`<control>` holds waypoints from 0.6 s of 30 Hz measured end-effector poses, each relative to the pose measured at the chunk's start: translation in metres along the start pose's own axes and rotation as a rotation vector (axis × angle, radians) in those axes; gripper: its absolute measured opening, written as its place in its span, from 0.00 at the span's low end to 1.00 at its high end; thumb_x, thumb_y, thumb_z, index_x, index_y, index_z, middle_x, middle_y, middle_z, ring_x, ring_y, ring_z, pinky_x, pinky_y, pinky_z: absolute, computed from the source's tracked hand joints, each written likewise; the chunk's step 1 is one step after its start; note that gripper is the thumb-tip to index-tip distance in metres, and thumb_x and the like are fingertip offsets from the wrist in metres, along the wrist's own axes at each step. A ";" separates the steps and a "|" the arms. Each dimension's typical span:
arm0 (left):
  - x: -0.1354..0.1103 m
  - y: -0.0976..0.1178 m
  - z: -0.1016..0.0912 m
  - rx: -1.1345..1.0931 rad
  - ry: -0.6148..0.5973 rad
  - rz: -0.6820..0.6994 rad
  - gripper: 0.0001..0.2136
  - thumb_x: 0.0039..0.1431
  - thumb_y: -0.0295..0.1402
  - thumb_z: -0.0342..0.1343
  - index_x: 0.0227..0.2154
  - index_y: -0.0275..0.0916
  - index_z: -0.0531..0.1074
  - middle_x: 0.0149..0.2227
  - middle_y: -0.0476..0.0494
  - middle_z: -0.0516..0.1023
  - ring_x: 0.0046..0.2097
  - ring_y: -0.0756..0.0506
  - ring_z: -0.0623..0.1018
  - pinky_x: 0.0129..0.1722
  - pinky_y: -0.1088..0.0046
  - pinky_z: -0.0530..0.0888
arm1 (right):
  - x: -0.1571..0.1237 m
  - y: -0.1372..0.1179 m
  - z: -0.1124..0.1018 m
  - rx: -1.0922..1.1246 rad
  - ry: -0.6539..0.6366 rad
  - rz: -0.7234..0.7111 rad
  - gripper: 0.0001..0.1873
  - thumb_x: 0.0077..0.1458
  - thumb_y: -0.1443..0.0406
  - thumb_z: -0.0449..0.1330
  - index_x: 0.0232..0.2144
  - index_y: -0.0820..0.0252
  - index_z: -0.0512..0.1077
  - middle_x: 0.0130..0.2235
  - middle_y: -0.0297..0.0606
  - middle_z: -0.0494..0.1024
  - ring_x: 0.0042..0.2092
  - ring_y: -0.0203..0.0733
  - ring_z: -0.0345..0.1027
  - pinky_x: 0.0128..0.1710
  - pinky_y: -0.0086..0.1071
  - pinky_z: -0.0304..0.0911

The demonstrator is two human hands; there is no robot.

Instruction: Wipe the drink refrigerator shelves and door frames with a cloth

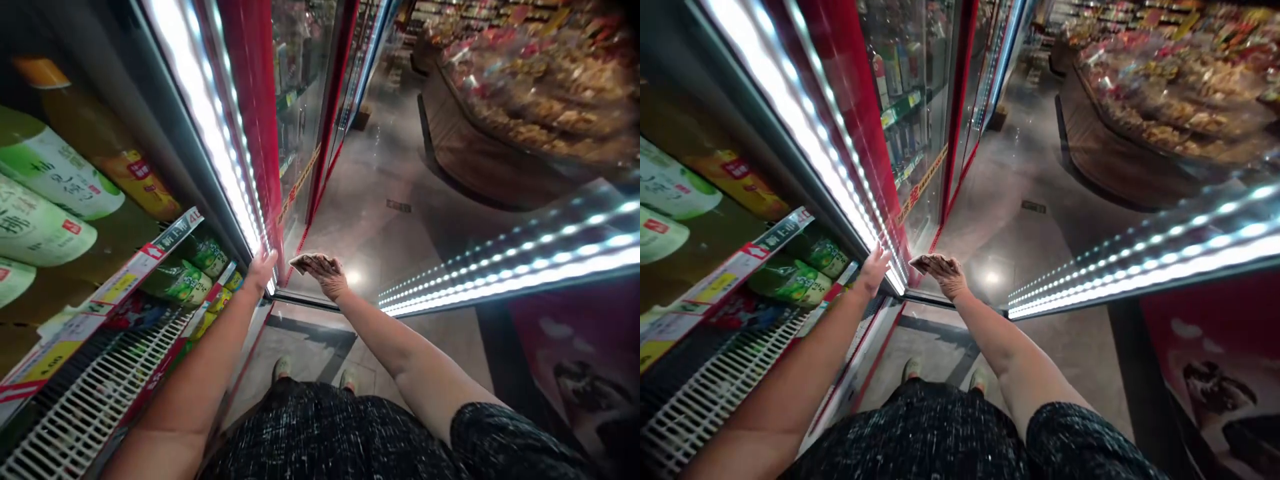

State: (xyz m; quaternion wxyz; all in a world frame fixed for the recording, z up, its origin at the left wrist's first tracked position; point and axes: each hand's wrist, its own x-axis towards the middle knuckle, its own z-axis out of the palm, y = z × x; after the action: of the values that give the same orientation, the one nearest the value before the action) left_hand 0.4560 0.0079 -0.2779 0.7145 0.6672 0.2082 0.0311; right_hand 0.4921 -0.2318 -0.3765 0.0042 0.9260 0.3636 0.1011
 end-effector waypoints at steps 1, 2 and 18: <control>0.002 0.012 0.002 -0.031 -0.031 -0.035 0.34 0.64 0.45 0.57 0.70 0.45 0.57 0.69 0.38 0.65 0.71 0.39 0.63 0.68 0.54 0.64 | -0.004 -0.005 0.007 0.027 -0.030 0.053 0.38 0.65 0.73 0.47 0.72 0.36 0.52 0.71 0.25 0.63 0.74 0.39 0.48 0.74 0.46 0.38; 0.003 0.022 0.004 -0.062 -0.050 -0.075 0.34 0.65 0.48 0.54 0.71 0.46 0.55 0.70 0.37 0.63 0.71 0.38 0.63 0.67 0.52 0.66 | -0.009 -0.011 0.014 0.053 -0.047 0.116 0.37 0.66 0.72 0.47 0.72 0.36 0.52 0.71 0.25 0.63 0.74 0.42 0.48 0.74 0.49 0.38; -0.006 0.057 0.047 -0.218 0.011 -0.219 0.28 0.62 0.35 0.60 0.63 0.54 0.61 0.67 0.43 0.65 0.65 0.42 0.72 0.65 0.53 0.69 | 0.012 -0.055 0.074 0.934 0.560 1.445 0.41 0.59 0.60 0.53 0.72 0.66 0.51 0.74 0.54 0.50 0.76 0.53 0.36 0.73 0.55 0.40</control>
State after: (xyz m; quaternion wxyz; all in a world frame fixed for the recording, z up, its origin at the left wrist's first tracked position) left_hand 0.4793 -0.0317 -0.2196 0.7807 0.5586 0.2793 -0.0209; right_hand 0.4777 -0.1785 -0.4509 -0.5253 0.7775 -0.3148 0.1429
